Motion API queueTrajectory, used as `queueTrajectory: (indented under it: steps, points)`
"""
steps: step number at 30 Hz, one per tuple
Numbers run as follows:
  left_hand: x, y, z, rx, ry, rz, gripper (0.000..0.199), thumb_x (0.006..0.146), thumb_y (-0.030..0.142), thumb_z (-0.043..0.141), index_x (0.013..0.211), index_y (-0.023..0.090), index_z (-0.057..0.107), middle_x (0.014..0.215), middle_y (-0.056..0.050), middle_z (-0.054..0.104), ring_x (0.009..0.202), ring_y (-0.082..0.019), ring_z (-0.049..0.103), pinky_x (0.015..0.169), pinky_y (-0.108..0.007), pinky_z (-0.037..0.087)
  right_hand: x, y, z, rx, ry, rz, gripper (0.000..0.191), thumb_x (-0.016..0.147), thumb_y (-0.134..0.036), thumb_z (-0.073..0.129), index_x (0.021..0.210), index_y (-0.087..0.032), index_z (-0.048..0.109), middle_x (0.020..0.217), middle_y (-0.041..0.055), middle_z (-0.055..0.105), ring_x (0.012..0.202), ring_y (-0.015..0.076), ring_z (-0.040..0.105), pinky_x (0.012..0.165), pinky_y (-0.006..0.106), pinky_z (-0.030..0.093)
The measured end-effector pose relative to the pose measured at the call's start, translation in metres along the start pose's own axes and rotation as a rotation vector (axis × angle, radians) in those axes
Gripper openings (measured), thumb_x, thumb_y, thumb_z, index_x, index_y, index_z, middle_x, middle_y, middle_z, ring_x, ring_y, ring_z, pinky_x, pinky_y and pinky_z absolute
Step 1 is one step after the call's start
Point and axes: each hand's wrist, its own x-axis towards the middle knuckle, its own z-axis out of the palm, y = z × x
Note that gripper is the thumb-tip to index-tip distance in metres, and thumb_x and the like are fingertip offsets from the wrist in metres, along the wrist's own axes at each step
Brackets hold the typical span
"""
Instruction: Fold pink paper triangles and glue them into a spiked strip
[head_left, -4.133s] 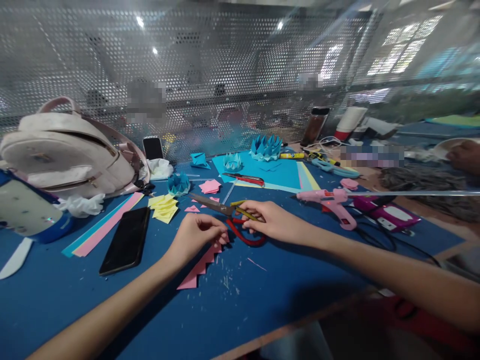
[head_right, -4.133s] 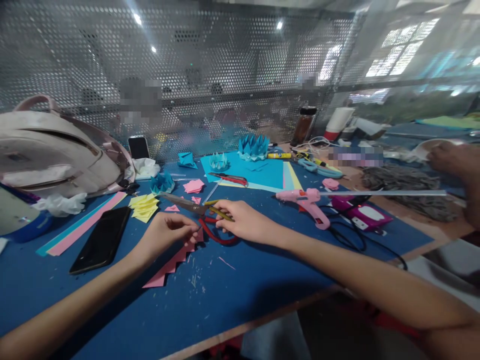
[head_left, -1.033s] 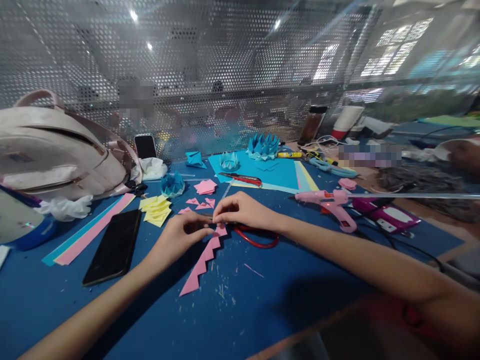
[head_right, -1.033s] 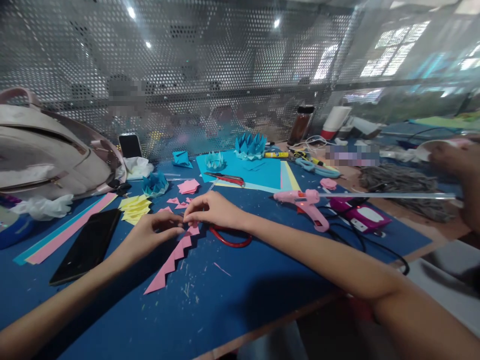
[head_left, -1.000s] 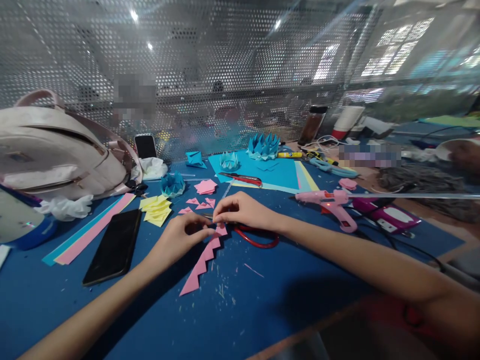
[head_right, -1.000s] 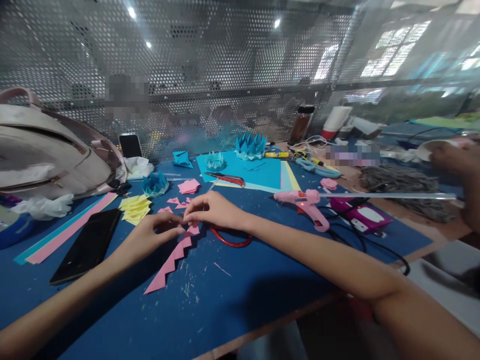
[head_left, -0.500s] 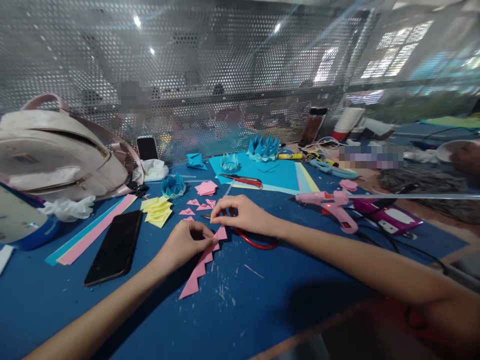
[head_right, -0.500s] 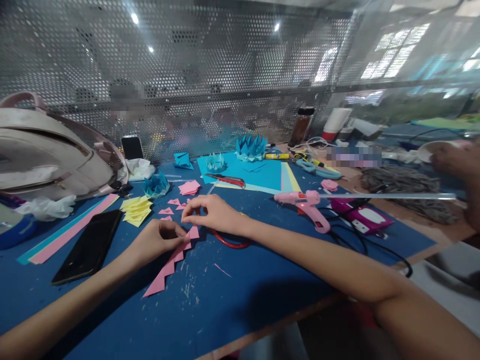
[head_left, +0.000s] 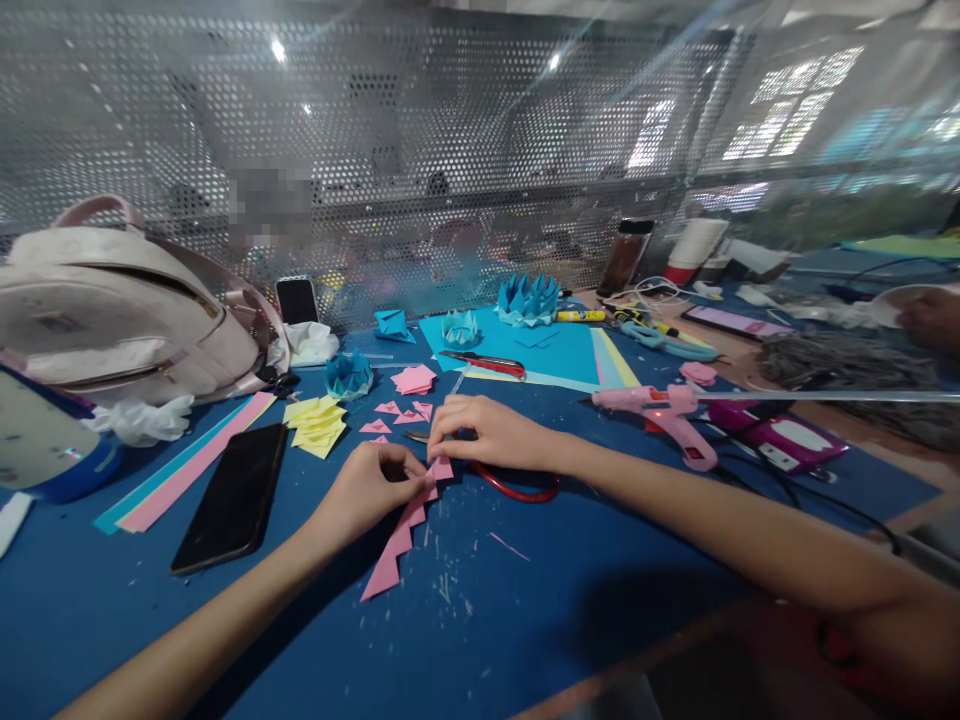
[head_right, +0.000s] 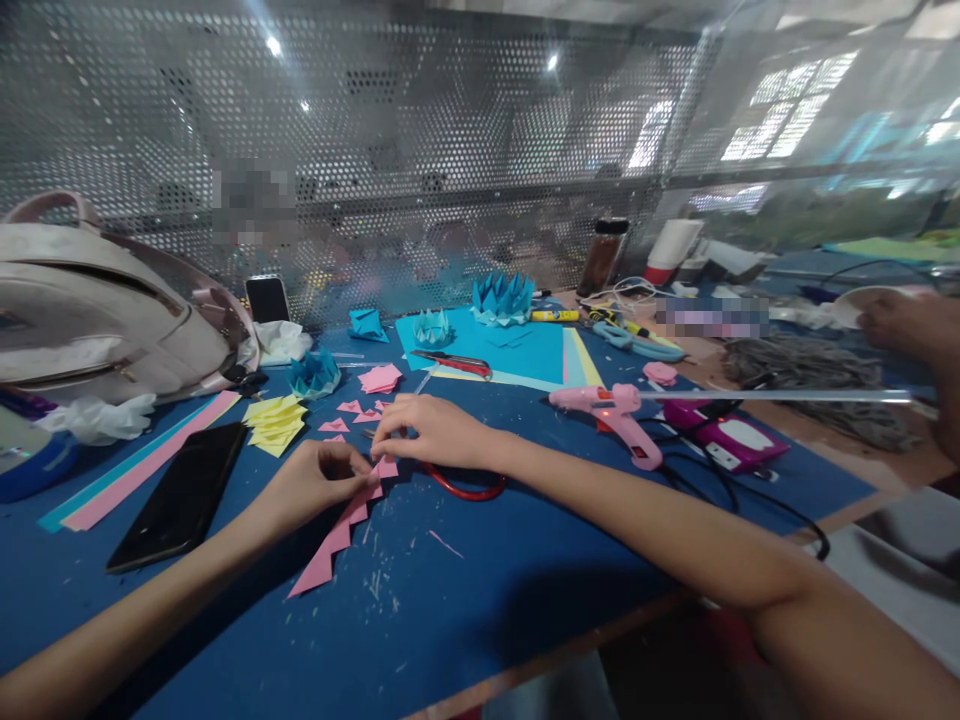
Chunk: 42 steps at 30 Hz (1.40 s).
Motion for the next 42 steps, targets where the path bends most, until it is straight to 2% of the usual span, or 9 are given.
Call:
queueTrajectory:
  steps: [6,12,18,23,29,34,42]
  points:
    - [0.000,-0.001,-0.001,0.006,-0.004,0.000,0.018,0.074,0.032,0.069,0.067,0.016,0.071,0.063,-0.007,0.073,0.050,-0.015,0.061,0.051,-0.025,0.044,-0.001,0.002,0.002,-0.044,0.018,-0.052,0.009,0.087,-0.028,0.069,0.087,-0.021,0.075,0.085,0.0019,0.070,0.087,0.0176,0.054,0.079,0.029,0.040]
    - [0.000,-0.003,0.000,0.005,-0.006,-0.001,0.017,0.074,0.031,0.069,0.067,0.016,0.071,0.063,-0.006,0.072,0.050,-0.015,0.061,0.050,-0.025,0.043,-0.002,-0.001,0.007,-0.076,0.080,0.037,0.011,0.090,-0.026,0.065,0.083,-0.021,0.072,0.085,0.0018,0.067,0.088,0.0179,0.054,0.076,0.029,0.039]
    - [0.000,-0.004,0.002,-0.010,-0.025,-0.010,0.015,0.074,0.029,0.068,0.067,0.016,0.071,0.065,-0.008,0.074,0.052,-0.015,0.062,0.052,-0.026,0.045,-0.001,-0.006,0.002,-0.041,0.144,0.057,0.011,0.092,-0.024,0.061,0.083,-0.019,0.065,0.089,0.0021,0.065,0.088,0.0173,0.054,0.080,0.030,0.038]
    - [0.001,-0.004,0.001,0.006,-0.028,-0.008,0.015,0.074,0.028,0.068,0.067,0.016,0.071,0.066,-0.009,0.075,0.053,-0.016,0.062,0.052,-0.026,0.045,-0.002,-0.005,-0.002,-0.041,0.078,0.026,0.011,0.095,-0.022,0.054,0.089,-0.019,0.061,0.092,0.0023,0.063,0.088,0.0166,0.053,0.078,0.029,0.038]
    - [0.002,-0.005,-0.003,0.036,-0.009,-0.012,0.018,0.074,0.032,0.068,0.067,0.015,0.070,0.067,-0.010,0.074,0.054,-0.017,0.063,0.053,-0.027,0.046,-0.001,0.005,-0.015,-0.044,0.031,0.075,0.010,0.086,-0.026,0.068,0.079,-0.020,0.068,0.085,0.0008,0.068,0.087,0.0169,0.055,0.075,0.029,0.038]
    - [0.004,-0.006,-0.005,0.029,-0.020,-0.018,0.020,0.074,0.035,0.066,0.068,0.015,0.069,0.068,-0.010,0.074,0.054,-0.018,0.065,0.053,-0.027,0.046,-0.001,0.010,-0.022,0.065,-0.017,0.144,0.008,0.081,-0.027,0.071,0.078,-0.019,0.072,0.081,0.0015,0.069,0.081,0.0164,0.057,0.072,0.028,0.038]
    - [0.003,-0.009,-0.005,0.092,-0.035,0.031,0.016,0.078,0.030,0.065,0.072,0.016,0.069,0.069,-0.006,0.074,0.059,-0.017,0.064,0.057,-0.026,0.045,-0.002,0.001,-0.020,0.126,0.005,0.127,0.010,0.094,-0.023,0.051,0.087,-0.018,0.057,0.081,-0.0003,0.059,0.072,0.0131,0.051,0.067,0.026,0.037]
